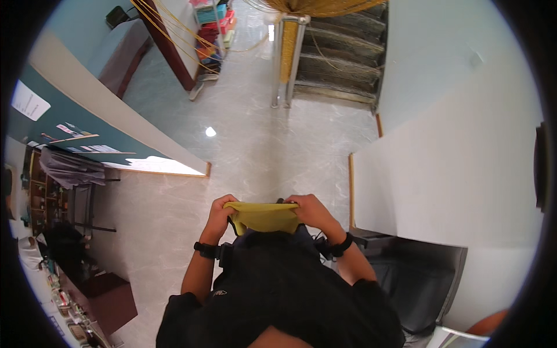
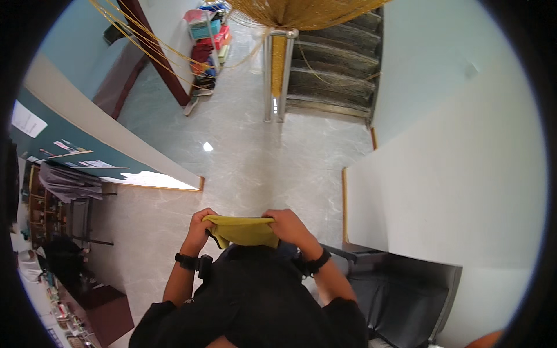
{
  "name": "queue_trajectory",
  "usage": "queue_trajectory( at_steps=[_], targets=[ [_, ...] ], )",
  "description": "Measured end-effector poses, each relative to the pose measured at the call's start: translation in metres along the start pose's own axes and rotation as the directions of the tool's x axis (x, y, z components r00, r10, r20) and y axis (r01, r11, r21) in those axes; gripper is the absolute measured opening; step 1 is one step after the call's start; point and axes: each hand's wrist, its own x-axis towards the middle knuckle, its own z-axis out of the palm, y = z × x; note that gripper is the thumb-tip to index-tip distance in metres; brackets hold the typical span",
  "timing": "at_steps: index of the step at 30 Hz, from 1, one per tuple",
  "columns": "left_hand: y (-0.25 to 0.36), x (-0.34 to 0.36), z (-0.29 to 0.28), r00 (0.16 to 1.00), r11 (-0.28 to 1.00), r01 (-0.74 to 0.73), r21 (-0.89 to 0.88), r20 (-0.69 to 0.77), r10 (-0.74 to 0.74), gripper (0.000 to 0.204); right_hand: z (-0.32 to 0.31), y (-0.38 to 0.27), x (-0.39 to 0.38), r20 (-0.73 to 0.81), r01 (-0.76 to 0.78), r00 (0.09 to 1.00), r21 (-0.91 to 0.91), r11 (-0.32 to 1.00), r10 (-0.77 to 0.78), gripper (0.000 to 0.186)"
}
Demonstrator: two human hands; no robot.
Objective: The person wipes the armrests and gaps of several grey chairs using a yellow cloth, passes through gold fringe curtains, wipes a glass shower door, and rinses their hands and the cloth in a sink.
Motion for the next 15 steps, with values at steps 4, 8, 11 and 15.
queue_trajectory(
  at_steps=[4,8,11,15],
  targets=[
    [0.047,0.015,-0.03,0.903,0.967,-0.236,-0.101,-0.39,0.179,0.016,-0.023,-0.034,0.107,0.133,0.136,0.981,0.051,0.989,-0.142,0.032],
    [0.105,0.04,-0.064,0.684,0.846,-0.527,-0.077,-0.63,0.369,0.013,-0.035,-0.109,0.221,0.298,0.372,0.888,-0.019,0.928,-0.35,0.039],
    [0.158,0.078,-0.094,0.475,0.78,-0.621,0.07,-0.759,0.446,0.013,-0.03,-0.166,0.309,0.309,0.531,0.81,-0.026,0.847,-0.498,0.045],
    [0.246,0.165,-0.114,0.225,0.643,-0.748,0.162,-0.851,0.475,0.02,-0.035,-0.24,0.42,0.399,0.641,0.732,-0.128,0.757,-0.553,0.056]
  ],
)
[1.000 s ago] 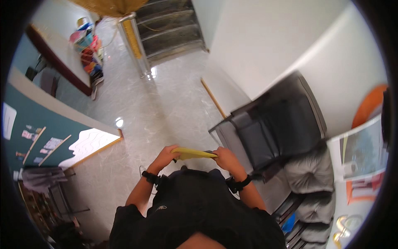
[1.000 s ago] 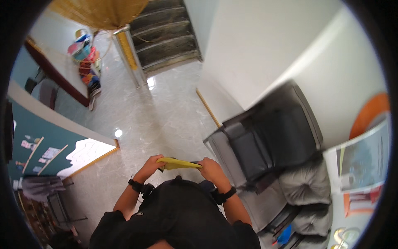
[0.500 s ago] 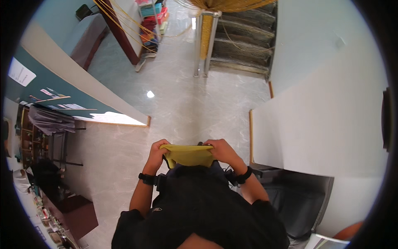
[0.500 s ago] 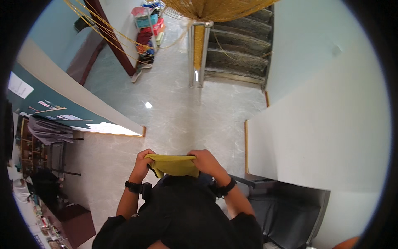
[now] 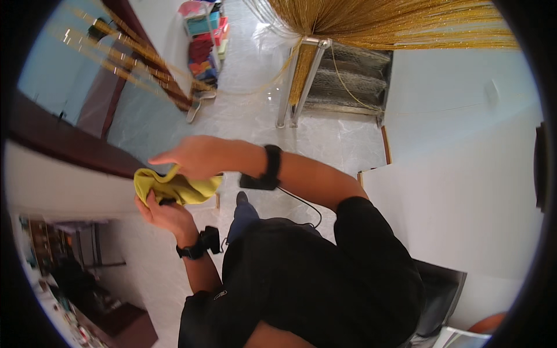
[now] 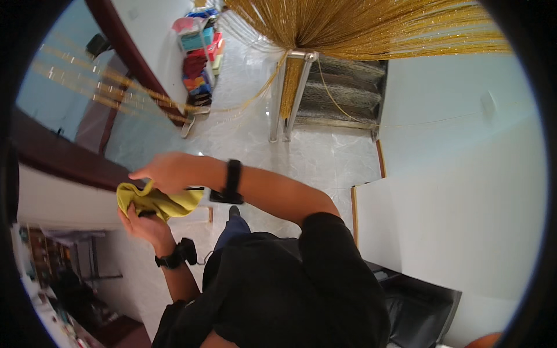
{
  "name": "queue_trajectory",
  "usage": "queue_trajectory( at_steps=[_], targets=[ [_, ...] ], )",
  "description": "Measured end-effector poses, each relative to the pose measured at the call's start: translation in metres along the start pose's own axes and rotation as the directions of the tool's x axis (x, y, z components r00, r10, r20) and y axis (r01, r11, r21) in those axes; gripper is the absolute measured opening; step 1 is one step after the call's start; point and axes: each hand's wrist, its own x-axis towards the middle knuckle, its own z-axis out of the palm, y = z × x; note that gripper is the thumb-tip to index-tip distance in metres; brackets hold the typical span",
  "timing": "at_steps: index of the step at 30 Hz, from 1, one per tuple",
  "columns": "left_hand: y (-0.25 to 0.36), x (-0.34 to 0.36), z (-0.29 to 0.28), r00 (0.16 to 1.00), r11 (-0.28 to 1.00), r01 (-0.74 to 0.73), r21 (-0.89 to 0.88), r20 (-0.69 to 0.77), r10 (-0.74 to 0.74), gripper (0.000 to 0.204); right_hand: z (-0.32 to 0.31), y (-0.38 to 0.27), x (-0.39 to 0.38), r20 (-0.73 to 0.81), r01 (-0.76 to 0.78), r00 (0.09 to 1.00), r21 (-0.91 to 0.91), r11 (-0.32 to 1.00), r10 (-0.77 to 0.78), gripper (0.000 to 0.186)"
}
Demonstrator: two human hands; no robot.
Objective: The person wipes the armrests and gaps of several grey chairs using a yellow cloth, passes through gold fringe curtains, wipes a glass shower door, and rinses their hands and the cloth in a sink.
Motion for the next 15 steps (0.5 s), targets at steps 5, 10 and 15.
queue_trajectory(
  at_steps=[5,10,15],
  targets=[
    [-0.056,0.093,0.128,0.874,0.9,-0.379,0.214,0.403,0.272,0.028,-0.134,0.117,0.068,-0.254,-0.083,0.955,-0.727,0.681,-0.155,0.034],
    [-0.046,0.077,0.307,0.569,0.98,0.045,-0.195,0.811,0.136,0.022,-0.279,0.137,-0.055,-0.721,-0.617,0.684,-0.496,0.611,0.105,0.041],
    [-0.069,0.037,0.403,0.003,0.885,0.054,-0.462,0.886,0.463,0.019,-0.284,0.094,-0.151,-0.975,-0.635,-0.019,0.182,0.751,0.22,0.062]
  ],
)
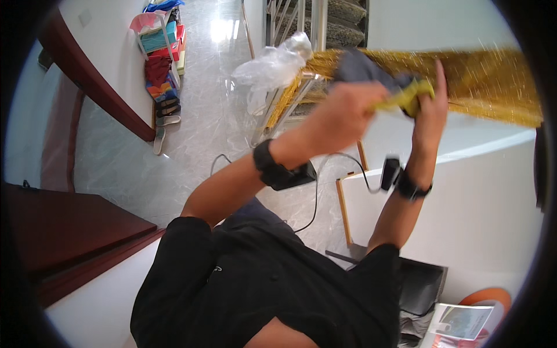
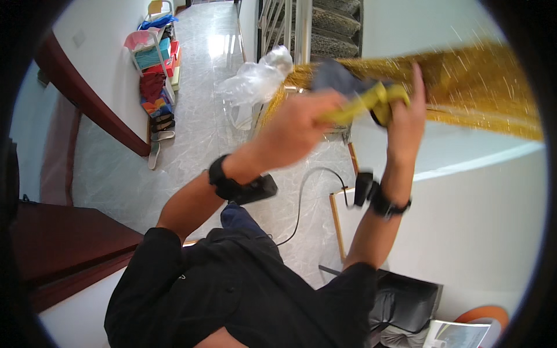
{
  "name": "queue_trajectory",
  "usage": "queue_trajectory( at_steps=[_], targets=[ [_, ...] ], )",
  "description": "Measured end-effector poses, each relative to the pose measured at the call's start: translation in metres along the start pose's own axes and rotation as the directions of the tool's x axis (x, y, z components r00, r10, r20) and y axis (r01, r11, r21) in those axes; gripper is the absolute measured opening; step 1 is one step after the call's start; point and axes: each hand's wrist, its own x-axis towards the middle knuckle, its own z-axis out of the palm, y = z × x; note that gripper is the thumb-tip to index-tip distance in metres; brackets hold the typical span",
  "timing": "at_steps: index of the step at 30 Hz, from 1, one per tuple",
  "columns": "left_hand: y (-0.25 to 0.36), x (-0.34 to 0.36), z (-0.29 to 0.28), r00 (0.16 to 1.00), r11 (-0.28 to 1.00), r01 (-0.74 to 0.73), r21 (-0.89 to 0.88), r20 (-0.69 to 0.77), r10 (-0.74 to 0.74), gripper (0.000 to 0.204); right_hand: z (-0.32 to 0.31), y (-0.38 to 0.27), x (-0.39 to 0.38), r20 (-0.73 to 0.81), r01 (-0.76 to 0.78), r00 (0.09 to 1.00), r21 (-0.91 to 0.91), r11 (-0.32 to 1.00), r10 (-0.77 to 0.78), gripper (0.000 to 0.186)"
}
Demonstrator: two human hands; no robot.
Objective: The person wipes the armrests and gaps of several grey chairs using a yellow cloth, passes through gold fringe curtains, wipes a glass shower door, and rinses their hands and the cloth in a sink.
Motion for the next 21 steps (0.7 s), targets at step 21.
queue_trajectory(
  at_steps=[21],
  targets=[
    [-0.224,-0.068,-0.291,0.289,0.812,0.58,0.065,0.915,-0.28,0.018,0.358,0.043,-0.093,0.387,-0.422,0.754,-0.334,0.843,0.531,0.036]
  ],
)
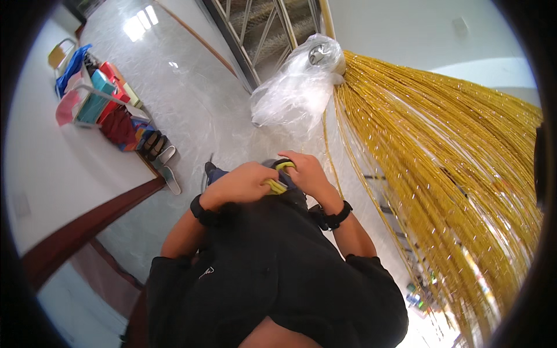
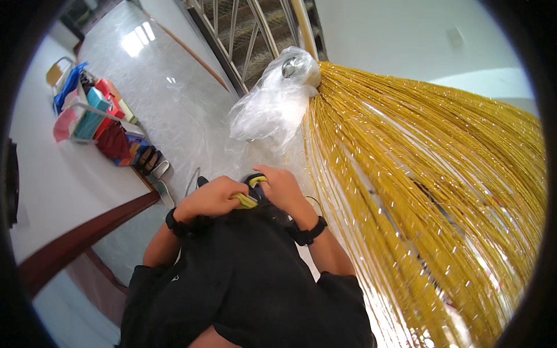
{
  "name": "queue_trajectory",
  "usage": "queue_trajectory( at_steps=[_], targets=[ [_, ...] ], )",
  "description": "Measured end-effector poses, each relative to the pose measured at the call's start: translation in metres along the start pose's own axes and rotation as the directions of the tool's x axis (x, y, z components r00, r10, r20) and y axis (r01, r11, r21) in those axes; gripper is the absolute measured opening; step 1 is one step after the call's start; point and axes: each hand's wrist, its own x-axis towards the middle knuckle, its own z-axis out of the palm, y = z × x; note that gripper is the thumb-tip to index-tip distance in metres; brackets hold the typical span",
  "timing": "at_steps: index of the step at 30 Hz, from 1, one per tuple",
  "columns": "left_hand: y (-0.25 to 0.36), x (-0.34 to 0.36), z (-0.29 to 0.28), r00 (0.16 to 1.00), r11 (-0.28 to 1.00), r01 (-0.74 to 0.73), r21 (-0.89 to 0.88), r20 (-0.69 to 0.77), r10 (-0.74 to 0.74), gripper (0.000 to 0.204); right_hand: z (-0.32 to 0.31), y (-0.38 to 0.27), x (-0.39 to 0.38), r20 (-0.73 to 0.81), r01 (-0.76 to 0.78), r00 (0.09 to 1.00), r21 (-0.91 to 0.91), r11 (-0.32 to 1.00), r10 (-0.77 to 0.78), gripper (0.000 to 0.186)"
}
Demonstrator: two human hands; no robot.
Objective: The person wipes the armrests and gaps of several grey chairs using a yellow cloth, passes through gold fringe curtains, wipes a glass shower door, and rinses their hands and the cloth in a sink.
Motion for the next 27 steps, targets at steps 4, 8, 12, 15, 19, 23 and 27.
queue_trajectory(
  at_steps=[4,8,12,15,19,23,27],
  targets=[
    [-0.037,-0.036,-0.039,0.991,0.967,0.134,-0.216,0.017,-0.133,0.016,0.049,-0.02,-0.003,0.207,-0.146,0.968,-0.006,0.989,0.145,0.043],
    [-0.066,-0.061,-0.07,0.981,0.961,0.192,-0.201,0.051,-0.186,0.016,0.073,-0.001,-0.012,-0.012,-0.257,0.966,-0.105,0.961,0.258,0.049],
    [-0.079,-0.072,-0.084,0.983,0.966,0.181,-0.184,-0.006,-0.185,0.015,0.065,0.033,-0.01,-0.332,-0.377,0.895,-0.204,0.903,0.299,0.039],
    [-0.083,-0.069,-0.09,0.985,0.975,0.17,-0.142,-0.016,-0.174,0.014,0.029,0.017,0.003,-0.564,-0.52,0.767,-0.267,0.811,0.306,0.039],
    [-0.083,-0.067,-0.093,0.971,0.966,0.225,-0.13,-0.058,-0.234,0.014,-0.009,0.051,0.02,-0.753,-0.752,0.608,-0.445,0.487,0.251,0.064],
    [-0.077,-0.065,-0.095,0.937,0.938,0.322,-0.129,-0.1,-0.336,0.015,-0.043,0.13,0.037,-0.59,-0.826,0.551,-0.283,0.488,0.59,0.085],
    [-0.083,-0.064,-0.084,0.931,0.936,0.312,-0.161,-0.147,-0.335,0.017,-0.039,0.219,0.069,-0.128,-0.543,0.764,0.4,0.738,0.632,0.078]
  ],
)
